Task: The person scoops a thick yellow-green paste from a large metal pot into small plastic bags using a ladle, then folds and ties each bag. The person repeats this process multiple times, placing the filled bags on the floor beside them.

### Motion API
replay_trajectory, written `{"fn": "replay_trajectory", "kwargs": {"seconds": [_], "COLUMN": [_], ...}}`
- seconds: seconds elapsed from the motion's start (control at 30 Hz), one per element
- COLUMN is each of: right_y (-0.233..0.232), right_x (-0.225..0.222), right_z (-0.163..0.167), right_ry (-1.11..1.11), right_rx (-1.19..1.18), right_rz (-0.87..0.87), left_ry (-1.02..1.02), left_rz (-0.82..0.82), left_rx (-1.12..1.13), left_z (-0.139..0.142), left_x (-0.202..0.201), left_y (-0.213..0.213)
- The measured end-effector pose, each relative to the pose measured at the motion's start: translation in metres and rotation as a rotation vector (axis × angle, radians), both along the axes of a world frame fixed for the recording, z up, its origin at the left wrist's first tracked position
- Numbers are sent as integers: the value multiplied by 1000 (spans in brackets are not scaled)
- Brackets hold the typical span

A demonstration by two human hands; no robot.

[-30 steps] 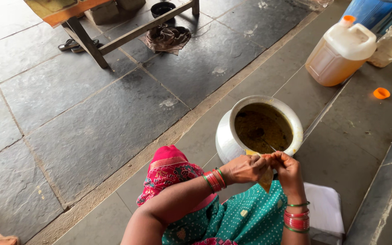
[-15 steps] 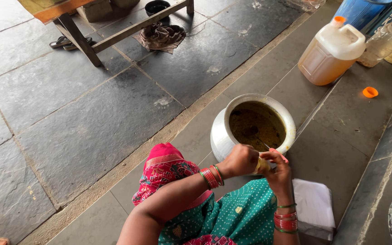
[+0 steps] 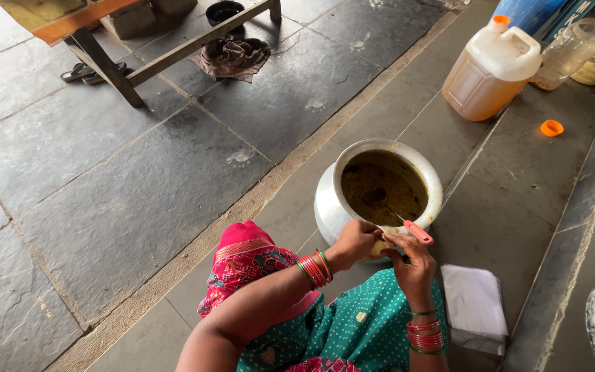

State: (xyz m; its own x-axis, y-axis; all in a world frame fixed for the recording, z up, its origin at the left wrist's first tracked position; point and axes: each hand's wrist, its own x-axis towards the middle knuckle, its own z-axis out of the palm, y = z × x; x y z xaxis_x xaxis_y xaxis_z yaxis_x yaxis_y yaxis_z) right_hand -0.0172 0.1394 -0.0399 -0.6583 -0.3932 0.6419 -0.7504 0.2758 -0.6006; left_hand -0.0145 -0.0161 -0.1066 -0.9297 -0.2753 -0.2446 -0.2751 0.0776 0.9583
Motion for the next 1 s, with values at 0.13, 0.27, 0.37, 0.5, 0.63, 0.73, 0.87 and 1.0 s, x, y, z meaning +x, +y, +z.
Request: {"fn": "replay_trajectory", "kwargs": {"seconds": [0.13,0.27,0.37,0.5,0.63,0.73,0.87,1.0], "right_y": [-1,-1,2,13,10,8,9,5], "right_x": [-6,-15,-22,-41,-44,-38,-25,-9], "right_z": [-17,-43,-63,-71,-68,-60,-44,-29], "right_ry": [-97,-242,-294,-311,-306,-321,-292,-149], "right_rx": [-46,-64,-247,-271,-222,-191,-25,101], "right_rz": [-70,-189,-182,-272,-295,-234,-309,-186], "left_ry": [109,422,740,924,606,247,-27,2], "left_rz": [-41,-175,-240,-305,-249,-118,2,-23], "left_rx": [-173,-595,-894,-1193,-954,-382,358,364], "left_z": [13,28,35,31,15,3,-7,2], "left_x": [8,20,32,35,20,3,-6,-5], "left_y": [2,0,2,1,5,-1,-10,-13]}}
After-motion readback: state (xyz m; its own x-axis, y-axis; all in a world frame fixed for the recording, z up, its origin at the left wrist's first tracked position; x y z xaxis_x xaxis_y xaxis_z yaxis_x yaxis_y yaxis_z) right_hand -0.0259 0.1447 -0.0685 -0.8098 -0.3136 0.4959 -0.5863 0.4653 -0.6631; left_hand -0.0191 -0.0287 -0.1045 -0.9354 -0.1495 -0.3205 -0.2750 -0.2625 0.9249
